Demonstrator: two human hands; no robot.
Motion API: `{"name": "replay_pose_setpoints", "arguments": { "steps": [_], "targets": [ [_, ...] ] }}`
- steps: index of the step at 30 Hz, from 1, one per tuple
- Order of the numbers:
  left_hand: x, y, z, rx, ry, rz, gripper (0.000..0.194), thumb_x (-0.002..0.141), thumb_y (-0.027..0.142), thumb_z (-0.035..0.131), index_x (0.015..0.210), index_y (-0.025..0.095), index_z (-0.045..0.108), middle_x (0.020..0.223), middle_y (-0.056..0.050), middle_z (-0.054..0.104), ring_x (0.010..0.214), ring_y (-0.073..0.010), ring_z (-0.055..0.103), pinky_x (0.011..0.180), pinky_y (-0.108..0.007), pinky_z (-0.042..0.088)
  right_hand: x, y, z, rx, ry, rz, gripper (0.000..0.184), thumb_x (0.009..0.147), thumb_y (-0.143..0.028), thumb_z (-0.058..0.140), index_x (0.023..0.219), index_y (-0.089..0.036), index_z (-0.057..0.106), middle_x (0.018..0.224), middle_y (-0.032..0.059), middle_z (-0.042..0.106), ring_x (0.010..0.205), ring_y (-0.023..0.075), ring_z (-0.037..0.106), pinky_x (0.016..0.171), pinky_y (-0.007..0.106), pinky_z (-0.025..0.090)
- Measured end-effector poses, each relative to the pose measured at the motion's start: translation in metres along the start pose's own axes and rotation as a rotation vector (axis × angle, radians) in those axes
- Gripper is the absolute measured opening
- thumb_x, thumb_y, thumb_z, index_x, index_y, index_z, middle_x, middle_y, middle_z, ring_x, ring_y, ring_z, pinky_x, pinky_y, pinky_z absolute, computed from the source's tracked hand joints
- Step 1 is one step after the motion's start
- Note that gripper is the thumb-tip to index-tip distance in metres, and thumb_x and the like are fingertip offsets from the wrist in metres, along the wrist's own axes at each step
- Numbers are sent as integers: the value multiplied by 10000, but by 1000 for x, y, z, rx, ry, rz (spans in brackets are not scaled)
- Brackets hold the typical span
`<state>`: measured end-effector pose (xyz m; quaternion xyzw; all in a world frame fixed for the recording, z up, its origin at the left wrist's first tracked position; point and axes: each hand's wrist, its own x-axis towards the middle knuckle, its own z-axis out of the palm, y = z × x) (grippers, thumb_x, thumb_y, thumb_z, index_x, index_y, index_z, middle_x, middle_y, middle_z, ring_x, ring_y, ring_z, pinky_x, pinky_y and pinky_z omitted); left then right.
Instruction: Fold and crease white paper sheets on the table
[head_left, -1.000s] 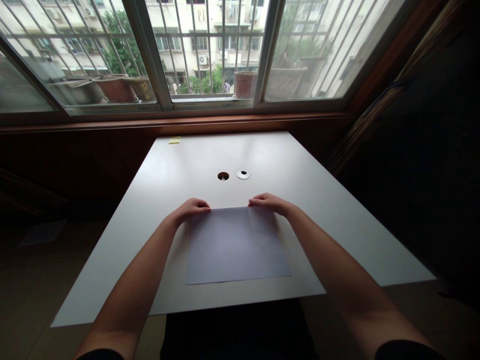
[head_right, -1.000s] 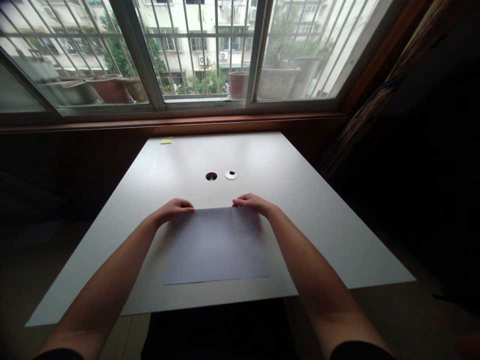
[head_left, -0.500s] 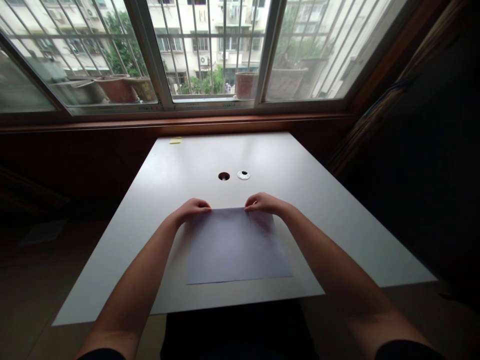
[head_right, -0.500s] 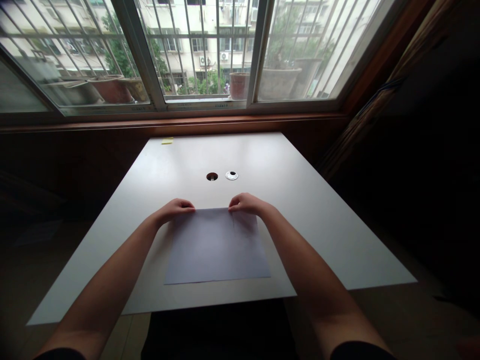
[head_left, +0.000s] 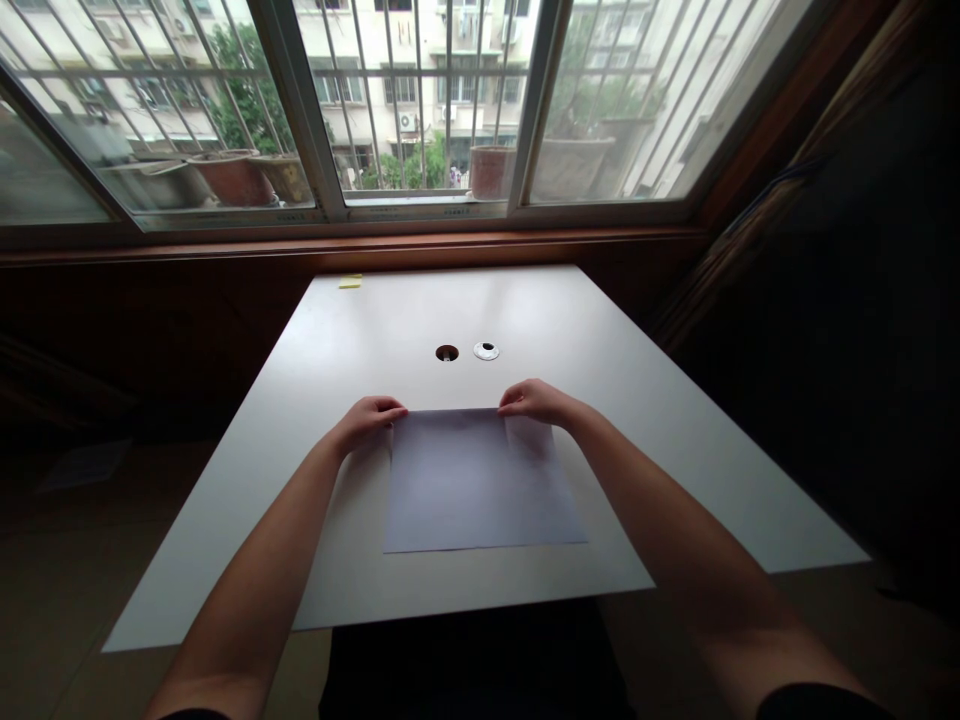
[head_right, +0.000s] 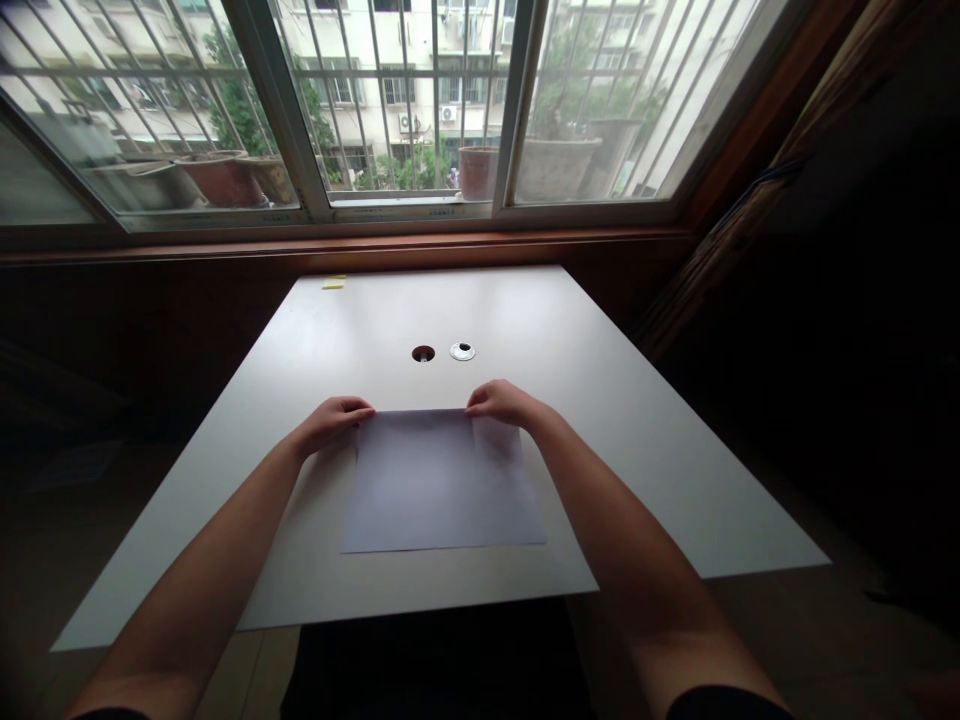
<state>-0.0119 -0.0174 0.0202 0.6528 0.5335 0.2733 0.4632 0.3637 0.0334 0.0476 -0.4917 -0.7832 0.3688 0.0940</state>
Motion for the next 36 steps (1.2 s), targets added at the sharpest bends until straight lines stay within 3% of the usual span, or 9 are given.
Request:
{"name": "replay_pose_setpoints", "arguments": {
  "steps": [5, 8, 12, 14, 16, 19, 25, 29, 36],
  "targets": [
    [-5, 8, -6, -12, 99, 83, 431, 787, 561, 704, 933, 156, 725, 799, -46, 687, 732, -167, 610, 679, -280, 477, -5, -18, -9, -24, 163, -92, 221, 786, -417, 710, 836, -211, 772, 858, 52, 750, 847, 231, 674, 786, 315, 497],
    [-11, 28, -10, 18, 350, 308, 343, 840, 505, 693, 894, 168, 724, 842, -55, 695, 785, -178, 638, 724, -304, 505, -14, -41, -19, -98, 308, -251, 241, 855, -428, 665, 863, -208, 762, 903, 69, 738, 845, 225, 664, 803, 321, 489],
    [-29, 62, -19, 203, 762, 705, 137, 871, 353, 719, 930, 230, 731, 961, -39, 702, 891, -183, 656, 817, -351, 540, -34, -70, -30, -310, 621, -480, 236, 947, -397, 584, 907, -225, 741, 962, 74, 723, 905, 229, 644, 877, 369, 454],
    [-42, 74, -23, 337, 881, 830, 100, 870, 285, 727, 967, 261, 730, 975, -28, 714, 925, -190, 660, 860, -384, 548, -46, -77, -32, -412, 723, -613, 173, 959, -340, 583, 962, -236, 721, 998, 61, 724, 926, 219, 633, 895, 390, 443],
    [-58, 78, -26, 491, 914, 930, 150, 850, 232, 744, 989, 286, 724, 982, -19, 727, 930, -198, 670, 849, -396, 562, -59, -77, -28, -489, 775, -717, 128, 951, -285, 603, 1029, -249, 698, 1032, 47, 725, 916, 204, 624, 883, 390, 444],
    [-84, 68, -24, 687, 827, 1038, 298, 814, 157, 765, 1049, 330, 704, 984, 7, 737, 932, -198, 690, 803, -372, 591, -79, -67, -14, -573, 742, -806, 188, 938, -230, 620, 1116, -272, 664, 1068, 33, 726, 916, 196, 624, 865, 391, 454],
    [-122, 20, -8, 822, 366, 977, 371, 861, 119, 692, 1161, 337, 667, 1091, -7, 733, 1033, -201, 691, 849, -361, 611, -105, -36, 36, -676, 522, -914, 272, 938, -157, 593, 1166, -296, 643, 1126, 11, 716, 906, 191, 612, 877, 393, 481],
    [-130, 2, 5, 761, 117, 884, 306, 896, 117, 615, 1145, 288, 667, 1162, -53, 712, 1125, -220, 660, 914, -395, 593, -106, -24, 62, -661, 367, -911, 221, 962, -148, 533, 1113, -254, 657, 1052, 45, 713, 887, 192, 615, 839, 383, 500],
    [-126, 4, 21, 672, -113, 756, 260, 899, 92, 522, 1072, 238, 650, 1137, -84, 701, 1150, -227, 628, 936, -404, 566, -102, -16, 78, -562, 232, -859, 163, 973, -222, 526, 1072, -215, 655, 1080, 86, 701, 971, 204, 627, 811, 356, 517]
  ]
}}
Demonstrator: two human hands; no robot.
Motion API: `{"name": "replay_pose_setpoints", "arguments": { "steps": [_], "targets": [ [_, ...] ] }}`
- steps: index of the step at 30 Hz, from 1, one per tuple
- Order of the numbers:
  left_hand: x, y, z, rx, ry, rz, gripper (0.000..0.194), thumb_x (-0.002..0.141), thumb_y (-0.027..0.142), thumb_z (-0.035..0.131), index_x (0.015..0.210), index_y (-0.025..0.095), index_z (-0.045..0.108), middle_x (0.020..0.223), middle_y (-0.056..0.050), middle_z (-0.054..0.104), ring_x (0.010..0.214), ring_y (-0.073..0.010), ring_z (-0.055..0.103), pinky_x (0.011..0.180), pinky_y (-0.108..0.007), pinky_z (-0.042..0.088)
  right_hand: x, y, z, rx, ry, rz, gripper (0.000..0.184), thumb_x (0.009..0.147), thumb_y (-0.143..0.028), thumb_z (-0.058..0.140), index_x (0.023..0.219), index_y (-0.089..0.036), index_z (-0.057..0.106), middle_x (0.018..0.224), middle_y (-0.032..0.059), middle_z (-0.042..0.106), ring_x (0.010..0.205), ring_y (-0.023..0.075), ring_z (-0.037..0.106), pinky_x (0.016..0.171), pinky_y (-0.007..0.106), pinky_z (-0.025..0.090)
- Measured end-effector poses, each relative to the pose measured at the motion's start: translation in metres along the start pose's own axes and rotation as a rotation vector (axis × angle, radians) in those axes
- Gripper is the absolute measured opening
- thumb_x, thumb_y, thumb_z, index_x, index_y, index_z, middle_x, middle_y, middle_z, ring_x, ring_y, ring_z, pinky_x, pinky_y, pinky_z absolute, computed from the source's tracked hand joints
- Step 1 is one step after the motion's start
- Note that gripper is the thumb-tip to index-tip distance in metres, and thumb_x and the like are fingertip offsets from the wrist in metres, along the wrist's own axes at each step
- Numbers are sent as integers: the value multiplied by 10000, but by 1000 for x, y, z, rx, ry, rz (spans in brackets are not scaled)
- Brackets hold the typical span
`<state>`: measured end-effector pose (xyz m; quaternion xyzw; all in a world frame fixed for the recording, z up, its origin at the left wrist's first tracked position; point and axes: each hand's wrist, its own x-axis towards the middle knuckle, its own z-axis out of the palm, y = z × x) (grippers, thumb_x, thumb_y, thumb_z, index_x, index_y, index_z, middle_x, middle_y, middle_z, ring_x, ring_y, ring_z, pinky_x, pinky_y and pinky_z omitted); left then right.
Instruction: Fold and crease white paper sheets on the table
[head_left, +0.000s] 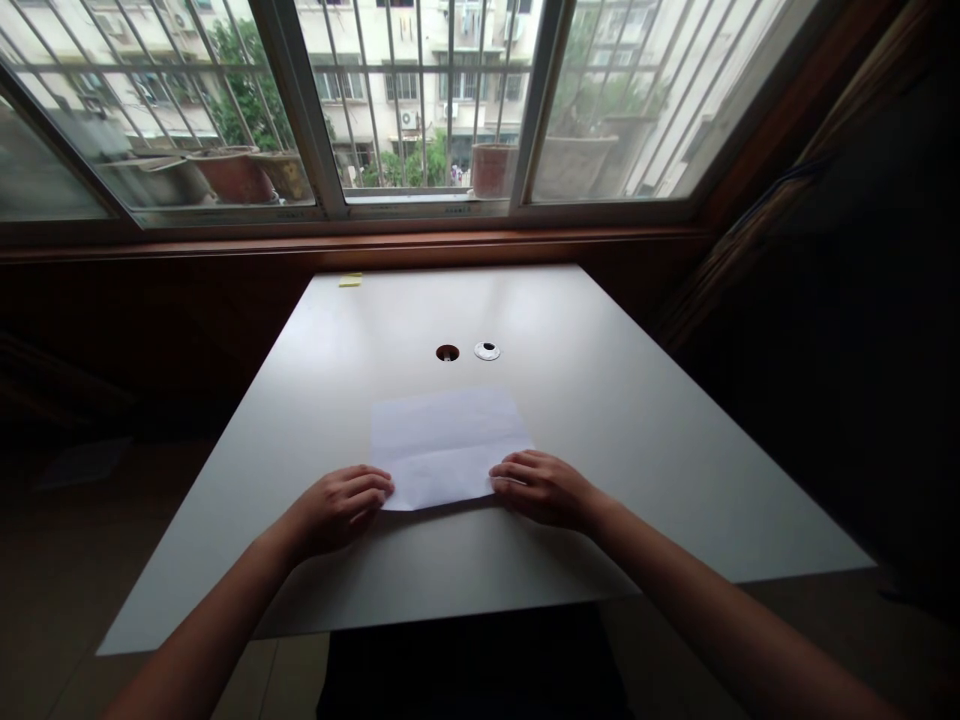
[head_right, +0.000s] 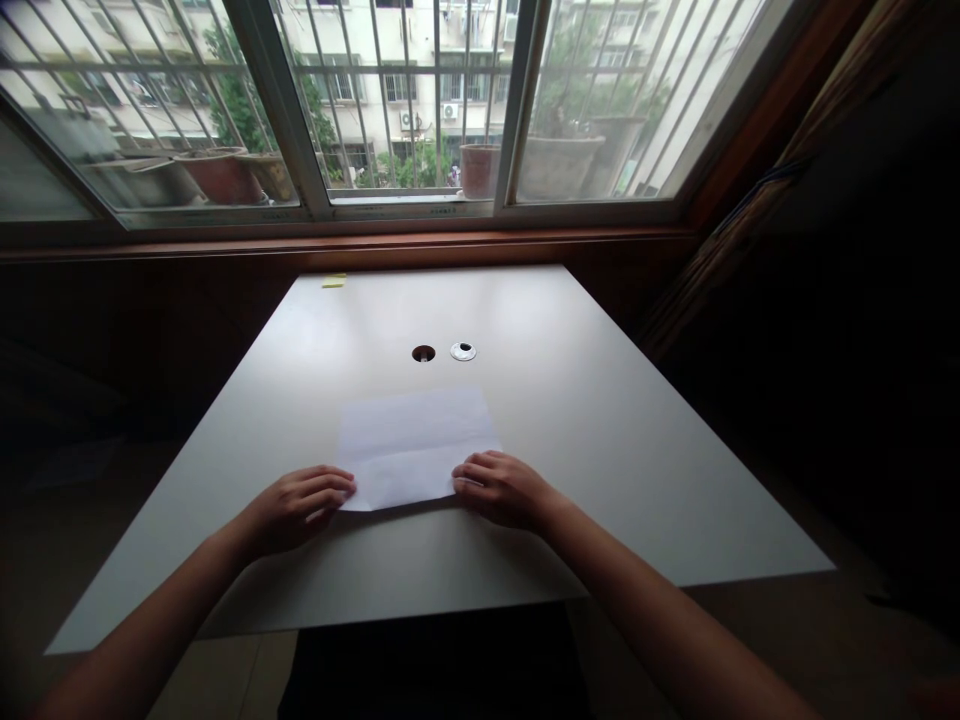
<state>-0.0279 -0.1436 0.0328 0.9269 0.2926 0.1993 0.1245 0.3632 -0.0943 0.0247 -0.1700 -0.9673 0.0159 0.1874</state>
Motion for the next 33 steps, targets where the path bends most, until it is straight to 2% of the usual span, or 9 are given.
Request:
{"name": "replay_pose_setpoints", "arguments": {
  "steps": [6, 9, 11, 14, 17, 21, 26, 30, 33],
  "targets": [
    [11, 11, -13, -130, -111, -70, 146, 889, 247, 605, 1019, 256, 671, 1157, -103, 679, 1114, -248, 619, 950, -403, 539, 4, 0, 3, 69, -22, 58, 272, 939, -307, 593, 1192, -218, 639, 1135, 92, 692, 957, 209, 621, 827, 363, 530],
    [14, 4, -14, -116, -102, -144, 173, 944, 288, 546, 1041, 263, 687, 1117, -90, 689, 1062, -234, 630, 929, -389, 538, 6, -1, 5, 66, -10, 65, 260, 931, -282, 603, 1181, -234, 653, 1125, 92, 690, 948, 206, 619, 831, 362, 530],
    [15, -9, -9, -42, -45, -245, 225, 970, 325, 509, 1097, 270, 687, 1157, -84, 677, 1087, -241, 616, 946, -406, 527, 6, -2, 8, 61, -6, 71, 250, 929, -273, 606, 1170, -236, 660, 1123, 91, 688, 951, 207, 615, 838, 366, 527],
    [20, -40, -1, 104, 48, -429, 341, 959, 442, 519, 1217, 265, 655, 1293, -94, 615, 1216, -296, 538, 1032, -479, 466, 3, -3, 12, 59, 13, 80, 254, 932, -276, 601, 1175, -234, 661, 1126, 89, 688, 960, 209, 614, 840, 369, 525],
    [34, -71, 2, 187, 45, -555, 502, 932, 514, 533, 1312, 192, 600, 1370, -144, 550, 1283, -345, 457, 1086, -515, 389, 0, -3, 15, 62, 32, 84, 267, 935, -278, 598, 1190, -233, 660, 1132, 95, 687, 971, 212, 617, 837, 371, 524],
    [66, -98, -9, 150, -95, -661, 634, 838, 586, 618, 1333, 192, 580, 1329, -153, 548, 1226, -363, 475, 1047, -479, 397, 0, -5, 15, 54, 32, 83, 265, 936, -288, 602, 1190, -239, 663, 1134, 97, 685, 967, 212, 609, 836, 373, 525],
    [101, -109, -26, 151, -298, -749, 642, 673, 585, 741, 1196, 227, 634, 1219, -150, 561, 1170, -373, 475, 952, -434, 428, 2, -8, 12, 42, 16, 98, 261, 933, -278, 603, 1182, -238, 670, 1139, 96, 681, 956, 219, 592, 834, 377, 526],
    [112, -115, -29, 171, -405, -796, 718, 573, 642, 775, 1133, 216, 632, 1184, -159, 576, 1150, -384, 456, 919, -438, 430, 2, -10, 11, 31, 24, 100, 267, 922, -274, 618, 1182, -238, 668, 1128, 96, 682, 947, 214, 591, 830, 367, 527],
    [113, -118, -28, 171, -430, -784, 725, 565, 671, 763, 1109, 206, 642, 1218, -161, 545, 1153, -385, 440, 939, -452, 425, 1, -10, 11, 21, 28, 96, 260, 915, -268, 628, 1170, -236, 670, 1124, 97, 682, 947, 211, 593, 825, 360, 528]
  ]
}}
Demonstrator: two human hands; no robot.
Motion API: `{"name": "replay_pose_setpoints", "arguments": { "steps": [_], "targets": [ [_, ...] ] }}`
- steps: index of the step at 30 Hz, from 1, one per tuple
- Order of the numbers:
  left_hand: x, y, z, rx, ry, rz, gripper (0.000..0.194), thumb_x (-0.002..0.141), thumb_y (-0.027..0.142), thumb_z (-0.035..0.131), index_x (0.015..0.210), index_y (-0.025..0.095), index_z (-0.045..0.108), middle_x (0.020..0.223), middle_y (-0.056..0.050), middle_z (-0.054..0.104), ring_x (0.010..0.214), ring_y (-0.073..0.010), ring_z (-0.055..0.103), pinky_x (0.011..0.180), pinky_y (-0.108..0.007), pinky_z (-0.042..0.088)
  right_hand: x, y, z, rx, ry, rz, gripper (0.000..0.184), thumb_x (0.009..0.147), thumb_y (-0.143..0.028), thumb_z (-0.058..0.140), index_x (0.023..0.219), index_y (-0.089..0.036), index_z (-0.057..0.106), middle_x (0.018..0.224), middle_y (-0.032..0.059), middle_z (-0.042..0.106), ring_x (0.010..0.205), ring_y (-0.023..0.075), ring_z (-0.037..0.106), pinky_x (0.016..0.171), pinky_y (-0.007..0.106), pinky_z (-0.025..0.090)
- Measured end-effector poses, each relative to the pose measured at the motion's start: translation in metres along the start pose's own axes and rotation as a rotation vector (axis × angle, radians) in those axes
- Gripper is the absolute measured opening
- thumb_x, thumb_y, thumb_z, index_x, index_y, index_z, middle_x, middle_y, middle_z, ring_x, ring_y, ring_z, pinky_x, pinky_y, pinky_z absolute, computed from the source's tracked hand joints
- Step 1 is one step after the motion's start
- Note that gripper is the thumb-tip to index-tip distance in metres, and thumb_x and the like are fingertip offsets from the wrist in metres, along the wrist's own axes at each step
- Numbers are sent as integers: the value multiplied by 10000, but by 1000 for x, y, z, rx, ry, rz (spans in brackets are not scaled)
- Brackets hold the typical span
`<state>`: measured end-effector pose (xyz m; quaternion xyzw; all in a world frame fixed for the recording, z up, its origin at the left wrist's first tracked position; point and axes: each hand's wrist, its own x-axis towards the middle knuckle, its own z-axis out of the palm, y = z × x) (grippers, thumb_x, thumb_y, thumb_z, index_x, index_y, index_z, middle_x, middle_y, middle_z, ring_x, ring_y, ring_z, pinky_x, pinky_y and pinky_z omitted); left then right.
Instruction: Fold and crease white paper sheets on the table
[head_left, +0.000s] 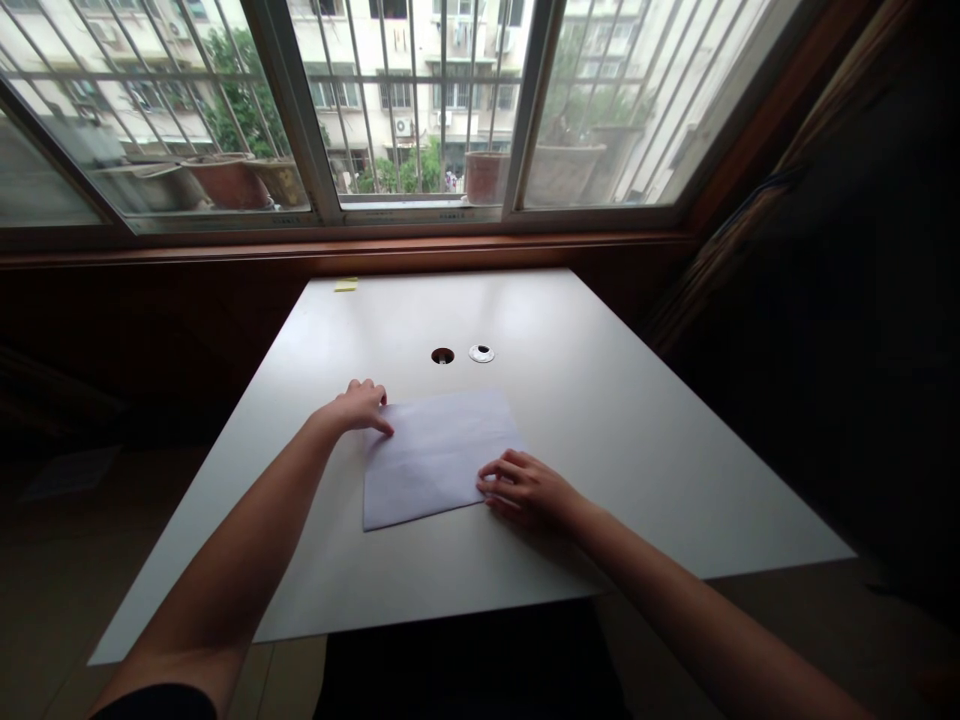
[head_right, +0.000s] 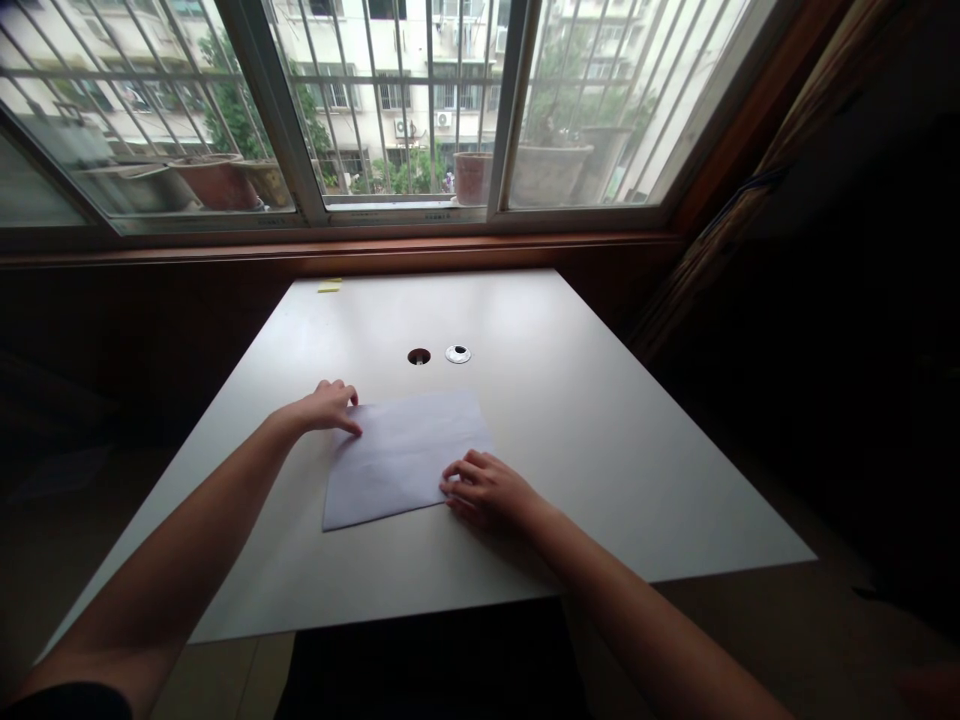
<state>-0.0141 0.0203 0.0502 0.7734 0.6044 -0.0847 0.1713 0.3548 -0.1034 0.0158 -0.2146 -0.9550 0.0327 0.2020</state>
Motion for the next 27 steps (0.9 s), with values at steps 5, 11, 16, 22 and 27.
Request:
{"name": "replay_pose_setpoints", "arguments": {
  "steps": [5, 11, 16, 22, 27],
  "targets": [
    [-7, -3, 6, -43, 45, -4, 728, 599, 666, 749, 1147, 201, 633, 1274, -149, 481, 1190, -376, 430, 989, -432, 424, 1, -1, 1, -2, -5, -1, 246, 926, -256, 603, 1160, -222, 672, 1127, 99, 678, 956, 216, 586, 830, 370, 527],
    [-17, -2, 9, -87, 50, 16, 688, 664, 559, 734, 1245, 222, 581, 1221, -129, 552, 1185, -350, 478, 992, -410, 419, 1, -2, 4, 7, -11, 16, 246, 927, -242, 590, 1158, -226, 672, 1135, 92, 674, 963, 224, 578, 826, 382, 526],
    [-16, 1, 5, -42, 9, -3, 684, 626, 584, 749, 1179, 206, 611, 1162, -139, 600, 1159, -370, 477, 946, -414, 429, 0, -3, 4, 23, -8, 27, 247, 924, -248, 597, 1160, -228, 667, 1127, 97, 674, 968, 225, 582, 832, 385, 527],
    [-15, 0, 6, 4, 35, 9, 676, 607, 641, 739, 1091, 175, 659, 1241, -166, 505, 1147, -378, 452, 958, -428, 430, 0, -3, 3, 33, -29, 35, 265, 928, -248, 589, 1182, -231, 662, 1150, 101, 669, 987, 235, 580, 845, 396, 527],
    [-17, 0, 6, -17, 25, 43, 579, 615, 582, 738, 1013, 175, 638, 1169, -152, 546, 1109, -358, 499, 910, -408, 461, 1, -4, 3, 32, -41, 42, 254, 933, -244, 575, 1170, -228, 665, 1149, 99, 666, 978, 236, 574, 835, 398, 525]
  ]
}}
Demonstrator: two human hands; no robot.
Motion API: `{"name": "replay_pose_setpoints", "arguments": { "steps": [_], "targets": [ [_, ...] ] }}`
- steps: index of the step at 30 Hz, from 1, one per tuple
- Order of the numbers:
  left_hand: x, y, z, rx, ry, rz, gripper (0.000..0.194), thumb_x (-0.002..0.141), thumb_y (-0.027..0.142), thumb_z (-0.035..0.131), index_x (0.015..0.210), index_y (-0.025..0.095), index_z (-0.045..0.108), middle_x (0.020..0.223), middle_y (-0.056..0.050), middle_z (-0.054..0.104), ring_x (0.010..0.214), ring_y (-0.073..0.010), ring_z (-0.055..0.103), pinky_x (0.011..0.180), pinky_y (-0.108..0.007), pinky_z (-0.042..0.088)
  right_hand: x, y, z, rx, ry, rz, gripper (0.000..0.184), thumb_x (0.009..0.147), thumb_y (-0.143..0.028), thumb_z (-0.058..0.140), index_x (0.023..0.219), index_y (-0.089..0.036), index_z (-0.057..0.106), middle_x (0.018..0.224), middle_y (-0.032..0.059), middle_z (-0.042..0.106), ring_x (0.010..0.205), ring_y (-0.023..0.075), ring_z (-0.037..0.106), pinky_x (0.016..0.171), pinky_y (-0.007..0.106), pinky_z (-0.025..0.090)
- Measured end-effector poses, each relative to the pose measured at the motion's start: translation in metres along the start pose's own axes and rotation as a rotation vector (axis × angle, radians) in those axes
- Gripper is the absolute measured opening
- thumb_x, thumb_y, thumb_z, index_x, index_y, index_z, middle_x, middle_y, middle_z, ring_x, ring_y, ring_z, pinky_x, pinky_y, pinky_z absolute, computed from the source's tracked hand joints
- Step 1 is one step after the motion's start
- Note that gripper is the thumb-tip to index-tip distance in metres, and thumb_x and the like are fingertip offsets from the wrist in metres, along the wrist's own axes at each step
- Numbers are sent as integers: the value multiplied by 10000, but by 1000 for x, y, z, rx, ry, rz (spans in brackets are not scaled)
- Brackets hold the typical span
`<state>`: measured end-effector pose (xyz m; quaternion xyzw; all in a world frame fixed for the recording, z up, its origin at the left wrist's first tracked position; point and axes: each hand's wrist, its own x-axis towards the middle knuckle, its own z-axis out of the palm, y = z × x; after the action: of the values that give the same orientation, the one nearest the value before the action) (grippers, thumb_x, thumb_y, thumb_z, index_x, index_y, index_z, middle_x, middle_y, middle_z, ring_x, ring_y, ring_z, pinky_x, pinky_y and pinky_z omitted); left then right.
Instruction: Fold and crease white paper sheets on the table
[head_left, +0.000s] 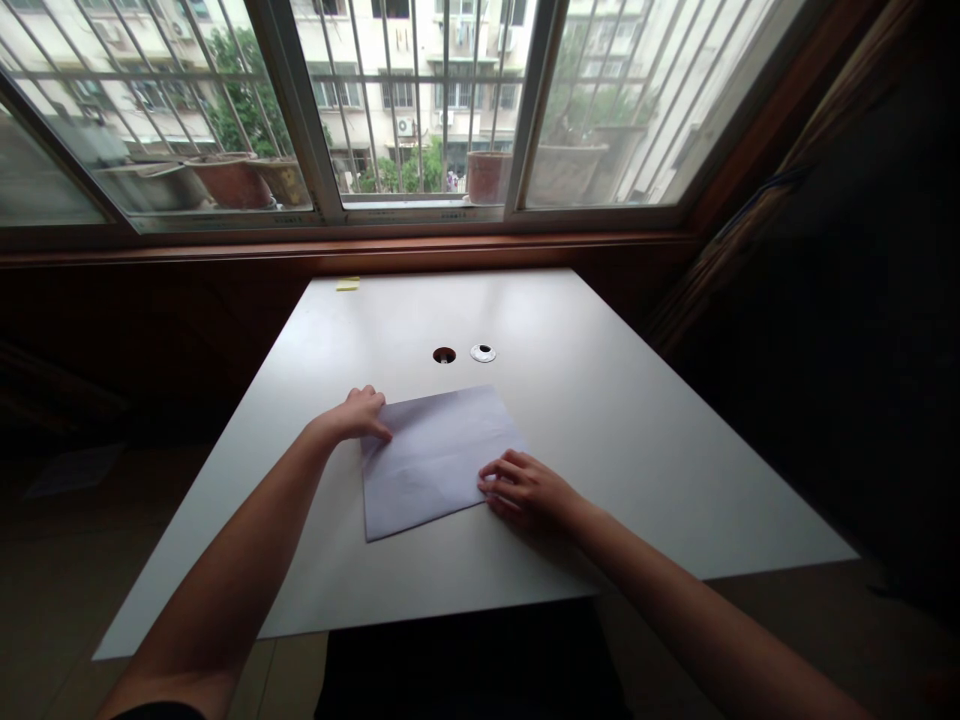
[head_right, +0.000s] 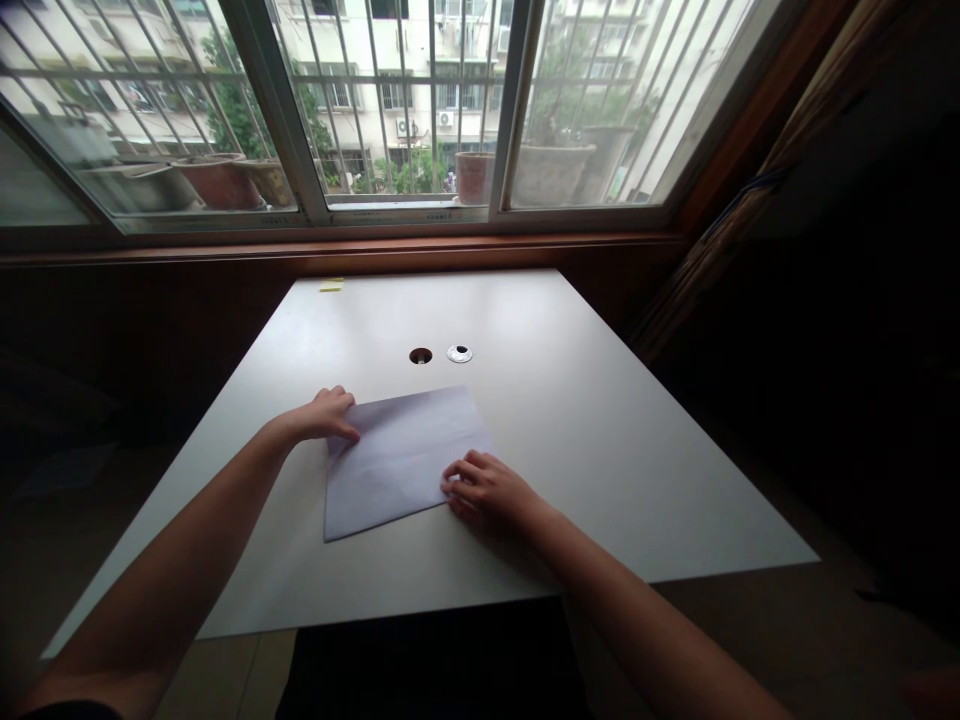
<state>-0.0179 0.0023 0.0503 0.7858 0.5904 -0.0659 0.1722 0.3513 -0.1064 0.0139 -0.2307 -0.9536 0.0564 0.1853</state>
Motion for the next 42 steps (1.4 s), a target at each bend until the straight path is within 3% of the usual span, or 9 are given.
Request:
{"name": "replay_pose_setpoints", "arguments": {
  "steps": [5, 10, 16, 21, 27, 31, 34, 39, 42],
  "targets": [
    [-6, 0, 0, -277, 38, 24, 531, 667, 445, 708, 1125, 202, 594, 1061, -89, 655, 927, -273, 627, 753, -328, 505, 1, -1, 0, -8, -13, 11, 241, 935, -240, 570, 1156, -223, 664, 1153, 91, 663, 977, 236, 567, 845, 395, 518],
    [-7, -4, 14, -469, 263, 96, 377, 752, 390, 644, 1097, 247, 694, 1031, -50, 714, 981, -252, 665, 861, -327, 512, 2, 0, -1, 1, -11, 16, 219, 931, -230, 579, 1134, -224, 663, 1137, 94, 660, 965, 225, 568, 850, 387, 512],
    [-13, -9, 31, -602, 434, 149, 397, 804, 418, 640, 1157, 257, 724, 1005, -34, 747, 945, -225, 701, 895, -329, 533, 11, 2, -6, 4, -46, 17, 193, 949, -226, 551, 1105, -215, 664, 1078, 91, 657, 920, 210, 571, 833, 366, 509],
    [-21, -10, 29, -632, 512, 131, 329, 805, 459, 660, 1016, 231, 769, 933, -38, 759, 858, -214, 708, 835, -320, 558, 17, 1, -7, -8, -48, 13, 208, 948, -227, 550, 1123, -214, 662, 1051, 99, 643, 899, 208, 578, 804, 356, 509],
    [-22, -13, 34, -679, 484, 61, 341, 829, 455, 612, 1021, 207, 745, 979, -47, 746, 900, -218, 686, 900, -351, 551, 14, 5, -3, 139, -41, 100, 326, 932, -235, 575, 1255, -231, 615, 1114, 113, 636, 997, 234, 602, 872, 390, 529],
    [-21, -11, 40, -437, 514, 61, 260, 851, 340, 573, 1038, 237, 722, 1112, -51, 690, 1066, -237, 625, 1043, -409, 477, 10, 13, -2, 372, -39, 236, 497, 882, -251, 663, 1363, -265, 536, 1180, 99, 619, 981, 204, 622, 897, 372, 541],
    [-26, 6, 44, -269, 551, 172, 251, 908, 290, 535, 1085, 250, 709, 1203, -65, 641, 1169, -251, 558, 1094, -441, 425, 8, 18, -1, 498, -60, 319, 583, 847, -226, 705, 1389, -290, 501, 1184, 73, 615, 859, 157, 609, 850, 345, 553],
    [-38, 55, 57, -240, 404, 587, 320, 992, 374, 493, 1252, 265, 644, 1311, -68, 613, 1301, -251, 478, 1113, -438, 402, 8, 22, 0, 609, -54, 381, 669, 814, -222, 735, 1417, -310, 460, 1233, 67, 569, 862, 146, 597, 845, 351, 561],
    [-38, 72, 67, -207, 348, 644, 383, 987, 432, 506, 1316, 264, 606, 1354, -77, 594, 1347, -267, 447, 1138, -460, 368, 13, 26, -1, 672, -63, 421, 633, 824, -265, 727, 1405, -306, 479, 1287, 81, 512, 839, 130, 617, 800, 325, 578]
  ]
}}
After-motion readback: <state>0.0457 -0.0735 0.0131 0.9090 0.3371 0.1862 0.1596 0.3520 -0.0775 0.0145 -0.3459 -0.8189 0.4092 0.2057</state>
